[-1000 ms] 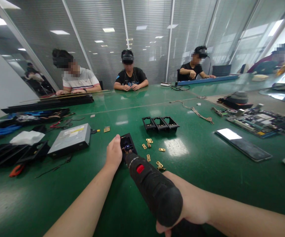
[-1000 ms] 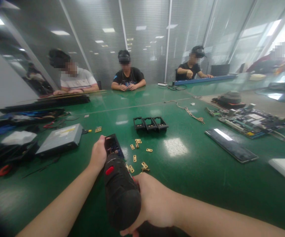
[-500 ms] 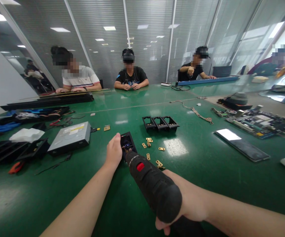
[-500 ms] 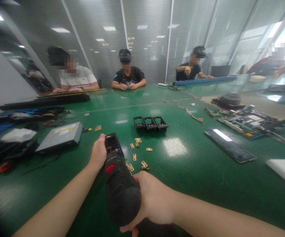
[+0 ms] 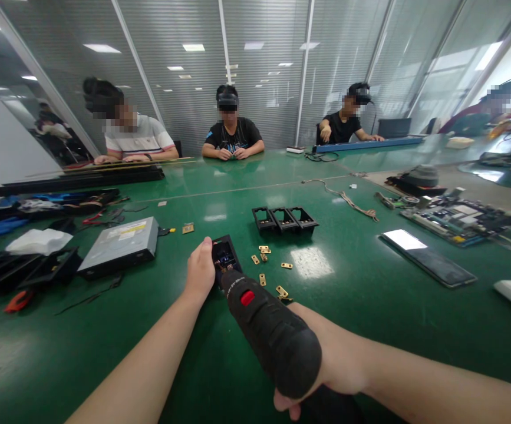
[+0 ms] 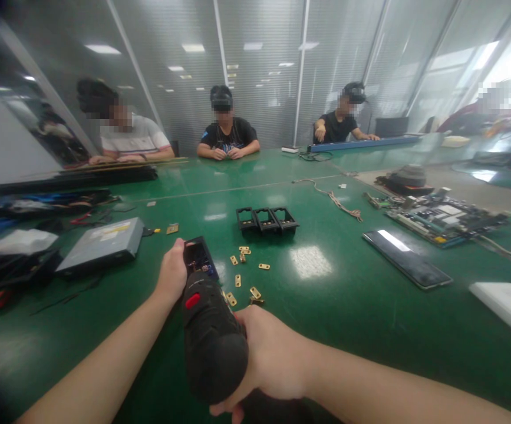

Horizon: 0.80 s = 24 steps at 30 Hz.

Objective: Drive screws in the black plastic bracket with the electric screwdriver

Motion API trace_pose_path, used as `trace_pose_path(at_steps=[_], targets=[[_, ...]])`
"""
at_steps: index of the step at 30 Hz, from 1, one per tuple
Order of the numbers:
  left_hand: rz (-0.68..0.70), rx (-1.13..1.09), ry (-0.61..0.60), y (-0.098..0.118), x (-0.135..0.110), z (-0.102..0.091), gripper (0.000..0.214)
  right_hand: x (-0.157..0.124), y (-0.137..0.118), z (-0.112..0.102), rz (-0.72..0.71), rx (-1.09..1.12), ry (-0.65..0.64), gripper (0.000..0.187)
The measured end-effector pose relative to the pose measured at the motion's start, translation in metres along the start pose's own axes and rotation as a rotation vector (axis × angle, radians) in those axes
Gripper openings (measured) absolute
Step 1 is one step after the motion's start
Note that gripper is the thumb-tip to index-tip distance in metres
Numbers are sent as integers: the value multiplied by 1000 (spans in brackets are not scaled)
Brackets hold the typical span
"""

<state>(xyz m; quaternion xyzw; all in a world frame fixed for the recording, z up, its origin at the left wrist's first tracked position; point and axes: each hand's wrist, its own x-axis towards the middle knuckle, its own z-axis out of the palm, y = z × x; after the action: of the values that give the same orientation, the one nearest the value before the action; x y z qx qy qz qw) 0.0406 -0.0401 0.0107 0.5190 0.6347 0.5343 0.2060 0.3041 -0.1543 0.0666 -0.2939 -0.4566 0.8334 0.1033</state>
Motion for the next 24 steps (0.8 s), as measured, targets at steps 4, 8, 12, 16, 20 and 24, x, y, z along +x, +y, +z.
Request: trace_pose_path(at_steps=[4,8,12,16,20,24], targets=[[-38,-27,-14,-1,2,0,77,1,-1,-1,11,14,-1,62],[-60,-66,-19,-7,4,1,81,1,-2,-2,5,15,-16,58],[-66,-69,-10,-8,4,2,81,-1,-3,-2,13,5,-14,57],[-65,-51,-20,-5,4,0,78,0,-3,-2,2,13,-35,58],[-57,-47,-38,-2,3,-1,76,2,-1,0,-11,9,-24,59],[-51,-24,-26,1,2,-1,71,3,-2,1,-2,15,-5,60]])
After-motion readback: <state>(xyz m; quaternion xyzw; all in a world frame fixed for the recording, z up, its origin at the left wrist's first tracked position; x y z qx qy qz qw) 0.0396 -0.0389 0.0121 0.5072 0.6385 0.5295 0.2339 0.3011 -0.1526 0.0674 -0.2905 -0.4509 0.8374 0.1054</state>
